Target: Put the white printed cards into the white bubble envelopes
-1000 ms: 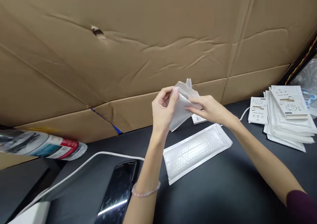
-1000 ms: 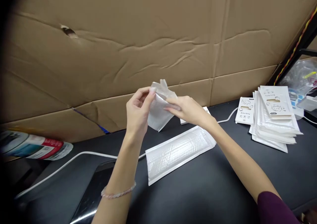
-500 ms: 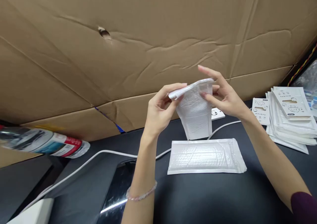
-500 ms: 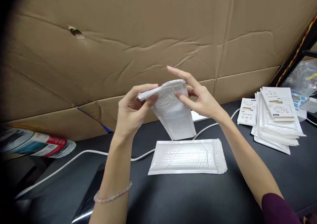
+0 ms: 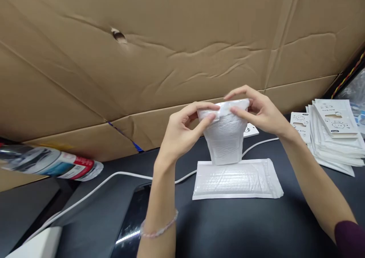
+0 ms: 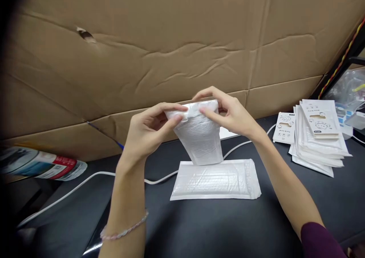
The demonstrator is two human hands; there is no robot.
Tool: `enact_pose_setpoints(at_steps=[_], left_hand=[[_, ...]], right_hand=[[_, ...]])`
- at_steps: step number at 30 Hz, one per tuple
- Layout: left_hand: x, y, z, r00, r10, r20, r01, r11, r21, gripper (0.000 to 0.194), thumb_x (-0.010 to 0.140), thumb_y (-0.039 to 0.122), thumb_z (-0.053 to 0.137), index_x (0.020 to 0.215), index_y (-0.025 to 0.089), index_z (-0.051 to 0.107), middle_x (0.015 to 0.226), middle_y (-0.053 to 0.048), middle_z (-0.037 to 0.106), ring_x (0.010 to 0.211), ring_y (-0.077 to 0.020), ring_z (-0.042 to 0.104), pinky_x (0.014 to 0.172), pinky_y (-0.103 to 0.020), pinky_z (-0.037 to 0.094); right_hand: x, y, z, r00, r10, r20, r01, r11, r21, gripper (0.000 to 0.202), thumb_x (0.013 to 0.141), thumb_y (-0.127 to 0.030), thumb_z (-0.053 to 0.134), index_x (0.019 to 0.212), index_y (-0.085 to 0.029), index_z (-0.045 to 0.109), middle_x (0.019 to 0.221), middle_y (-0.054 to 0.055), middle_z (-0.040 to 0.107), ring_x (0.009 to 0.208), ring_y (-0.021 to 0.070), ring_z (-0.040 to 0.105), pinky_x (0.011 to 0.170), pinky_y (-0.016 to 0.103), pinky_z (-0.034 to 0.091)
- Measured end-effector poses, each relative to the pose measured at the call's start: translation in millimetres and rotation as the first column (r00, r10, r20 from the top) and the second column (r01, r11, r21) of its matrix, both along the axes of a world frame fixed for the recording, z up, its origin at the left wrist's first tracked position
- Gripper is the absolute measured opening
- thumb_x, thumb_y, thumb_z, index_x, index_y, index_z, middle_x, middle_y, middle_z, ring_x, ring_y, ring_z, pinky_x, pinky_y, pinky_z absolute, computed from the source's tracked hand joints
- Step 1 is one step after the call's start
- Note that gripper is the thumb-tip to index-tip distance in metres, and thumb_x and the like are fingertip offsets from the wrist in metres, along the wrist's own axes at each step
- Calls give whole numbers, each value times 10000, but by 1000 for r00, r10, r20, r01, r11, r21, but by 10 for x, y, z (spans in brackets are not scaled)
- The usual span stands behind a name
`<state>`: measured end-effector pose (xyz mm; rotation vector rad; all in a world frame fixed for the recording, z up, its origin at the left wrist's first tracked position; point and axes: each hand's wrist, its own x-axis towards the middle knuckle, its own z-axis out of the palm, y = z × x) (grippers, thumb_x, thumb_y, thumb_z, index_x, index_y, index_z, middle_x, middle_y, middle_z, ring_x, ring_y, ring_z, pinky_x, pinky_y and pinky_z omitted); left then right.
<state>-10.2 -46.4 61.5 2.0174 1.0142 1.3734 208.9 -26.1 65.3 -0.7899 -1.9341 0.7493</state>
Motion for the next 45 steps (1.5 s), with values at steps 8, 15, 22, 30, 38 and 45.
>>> enact_pose_setpoints(at_steps=[8, 15, 22, 30, 38, 45], left_hand=[[42, 109, -63, 994, 85, 72, -87, 996, 24, 383, 832, 387, 691, 1177, 237, 616, 1133, -61, 679, 954, -196, 671, 845, -293, 536], [-230, 375, -357, 955, 241, -170, -273, 941, -199, 343, 836, 485, 629, 987, 186, 703, 977, -61, 749, 904, -233, 689, 766, -292, 519], [-244, 482, -594, 811, 237, -535, -329, 941, -83, 223, 899, 354, 557, 1015, 221, 692, 1053, -24, 745, 995, -234, 670, 872, -288, 465], [234, 308, -593, 533, 182, -826, -300, 954, 17, 289, 968, 293, 461, 1213, 194, 578, 1216, -112, 613, 1116, -273, 577, 934, -402, 441], [895, -239, -502, 293, -424, -857, 117, 905, -408, 750, 779, 611, 660, 1336, 127, 524, 1314, -175, 565, 1277, -326, 467, 1165, -547, 189], [683, -15, -522, 392, -471, -790, -5, 858, -513, 853, 703, 503, 770, 1440, 258, 420, 1421, -98, 488, 1300, -297, 469, 1096, -410, 361]], right_hand=[[-82, 82, -102, 997, 66, -44, -73, 976, -206, 269, 825, -439, 667, 941, -196, 660, 891, 25, 683, 725, 157, 649, 606, 270, 576], [-502, 268, -625, 966, -12, -260, -157, 770, -618, 181, 877, -354, 603, 962, -198, 566, 903, 18, 665, 881, 134, 661, 797, 308, 606], [-93, 488, -792, 697, 0, 717, 246, 940, -238, 386, 946, -465, 480, 1190, -186, 586, 1238, 124, 622, 1186, 256, 572, 1026, 413, 445], [238, 726, -951, 372, 36, 928, 467, 856, -220, 741, 696, -497, 777, 1313, -163, 540, 1345, 190, 483, 1282, 374, 464, 1021, 481, 426], [375, 737, -863, 313, 89, 946, 538, 804, -253, 788, 602, -458, 846, 1278, -178, 555, 1297, 152, 511, 1203, 325, 552, 974, 397, 471], [522, 738, -799, 406, 41, 913, 562, 777, -284, 815, 527, -558, 849, 1175, -160, 554, 1308, 174, 490, 1087, 338, 618, 913, 438, 509]])
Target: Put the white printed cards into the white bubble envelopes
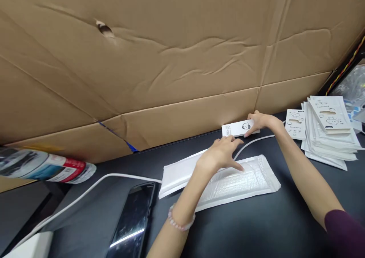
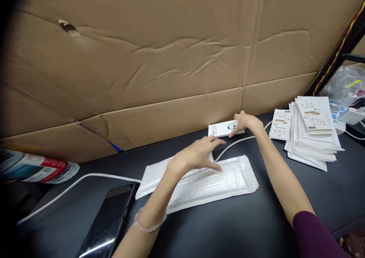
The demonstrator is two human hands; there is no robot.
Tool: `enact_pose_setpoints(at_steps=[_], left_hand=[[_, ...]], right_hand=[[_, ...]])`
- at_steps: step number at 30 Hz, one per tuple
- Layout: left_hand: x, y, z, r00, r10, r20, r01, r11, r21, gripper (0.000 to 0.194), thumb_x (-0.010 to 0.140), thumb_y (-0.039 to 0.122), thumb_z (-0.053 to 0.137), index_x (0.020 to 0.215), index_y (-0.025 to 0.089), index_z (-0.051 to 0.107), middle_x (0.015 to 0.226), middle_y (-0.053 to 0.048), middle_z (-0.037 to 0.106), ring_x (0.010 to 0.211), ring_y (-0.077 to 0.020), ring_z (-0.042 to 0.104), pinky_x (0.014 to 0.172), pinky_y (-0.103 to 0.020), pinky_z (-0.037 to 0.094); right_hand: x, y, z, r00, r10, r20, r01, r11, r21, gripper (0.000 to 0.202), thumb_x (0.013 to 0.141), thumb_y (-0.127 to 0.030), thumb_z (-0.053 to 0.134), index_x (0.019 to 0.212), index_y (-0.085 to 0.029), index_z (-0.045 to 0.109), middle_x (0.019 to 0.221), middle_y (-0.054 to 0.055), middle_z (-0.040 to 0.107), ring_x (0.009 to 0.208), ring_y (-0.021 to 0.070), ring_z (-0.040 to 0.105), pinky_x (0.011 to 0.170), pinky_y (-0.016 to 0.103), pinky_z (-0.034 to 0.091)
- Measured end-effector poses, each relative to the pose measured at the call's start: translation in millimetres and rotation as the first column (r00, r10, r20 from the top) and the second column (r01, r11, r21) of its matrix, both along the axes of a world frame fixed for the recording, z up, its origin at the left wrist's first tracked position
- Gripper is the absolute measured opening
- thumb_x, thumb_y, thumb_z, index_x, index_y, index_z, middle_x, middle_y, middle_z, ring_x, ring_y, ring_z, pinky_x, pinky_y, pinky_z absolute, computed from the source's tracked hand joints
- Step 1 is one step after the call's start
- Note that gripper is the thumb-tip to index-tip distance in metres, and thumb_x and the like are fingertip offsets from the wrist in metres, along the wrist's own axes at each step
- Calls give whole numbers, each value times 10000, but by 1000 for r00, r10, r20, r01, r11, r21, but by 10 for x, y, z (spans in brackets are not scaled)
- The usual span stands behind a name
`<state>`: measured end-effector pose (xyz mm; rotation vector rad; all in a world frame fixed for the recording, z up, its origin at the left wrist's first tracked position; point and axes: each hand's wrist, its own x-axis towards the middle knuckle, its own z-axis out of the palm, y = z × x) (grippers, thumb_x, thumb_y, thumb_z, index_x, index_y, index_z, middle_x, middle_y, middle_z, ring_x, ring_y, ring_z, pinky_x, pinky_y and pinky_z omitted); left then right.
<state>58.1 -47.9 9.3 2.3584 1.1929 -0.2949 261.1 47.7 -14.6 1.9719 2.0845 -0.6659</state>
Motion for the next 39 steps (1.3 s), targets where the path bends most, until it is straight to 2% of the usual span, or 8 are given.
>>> enact_pose_setpoints(at_steps=[5, 9, 14, 19, 23, 31, 35, 39], left_hand=[[-376, 224, 7, 932, 256, -257, -283, 957, -71, 1084, 563, 453, 852, 1488, 230, 332, 1473, -168, 431, 1281, -365, 498, 973, -427, 458], [-451, 296, -84, 942, 233, -242, -253, 966, -53, 831, 671, 432, 773, 1405, 249, 430, 1377, -113, 539, 1188, -292, 576, 937, -359, 470], [-455, 325, -141, 963, 220, -155, -186, 961, 206, 579, 791, 241, 672, 1339, 159, 502, 1287, -158, 586, 1170, -324, 564, 961, -417, 445], [-261, 245, -138, 989, 143, -25, -128, 942, 310, 486, 899, 235, 559, 1371, 161, 470, 1395, -130, 499, 1275, -285, 483, 1062, -374, 373], [87, 71, -263, 988, -17, 152, 2, 995, 101, 462, 960, 499, 431, 1251, 170, 571, 1208, -100, 614, 1083, -241, 601, 940, -332, 463], [404, -131, -489, 984, 41, 175, -80, 972, 219, 557, 825, 519, 648, 1232, 151, 551, 1240, -133, 533, 1116, -295, 519, 952, -405, 429], [450, -157, -493, 974, 19, 227, -43, 994, 100, 590, 823, 625, 588, 1214, 185, 551, 1216, -100, 581, 1108, -281, 558, 988, -426, 418], [501, -165, -527, 976, 75, 204, -75, 997, -6, 621, 752, 494, 717, 1244, 165, 531, 1179, -114, 642, 1075, -296, 611, 956, -403, 437]], right_hand=[[121, 20, 25, 989, -5, -148, 5, 1000, 0, 765, 586, -478, 839, 1172, -197, 436, 1233, 141, 568, 1042, 299, 655, 851, 401, 554], [232, -3, 92, 925, -22, -380, 4, 999, -48, 584, 712, -329, 772, 1114, -228, 361, 1090, 69, 652, 764, 174, 706, 661, 291, 585], [287, -78, 223, 860, 4, -510, -2, 1000, 5, 379, 821, -329, 673, 1063, -211, 407, 1023, 77, 672, 699, 155, 689, 611, 259, 557], [311, -79, 266, 834, 60, -549, 4, 993, 115, 368, 846, -323, 630, 1146, -217, 445, 1041, 63, 669, 659, 144, 658, 570, 259, 531], [368, -58, 263, 798, 77, -598, 83, 968, 236, 482, 838, -354, 621, 1258, -238, 414, 1007, 42, 684, 648, 146, 629, 644, 311, 567], [396, -198, 455, 747, 108, -656, 233, 881, 411, 621, 833, -465, 621, 1370, -246, 401, 1001, 58, 731, 841, 239, 671, 758, 393, 566], [363, -258, 544, 724, 137, -676, 280, 837, 470, 594, 833, -476, 633, 1345, -237, 450, 1011, 73, 725, 900, 251, 663, 749, 378, 552], [330, -268, 567, 671, 174, -721, 317, 811, 491, 588, 799, -502, 678, 1294, -241, 498, 969, 67, 719, 923, 257, 671, 764, 381, 548]])
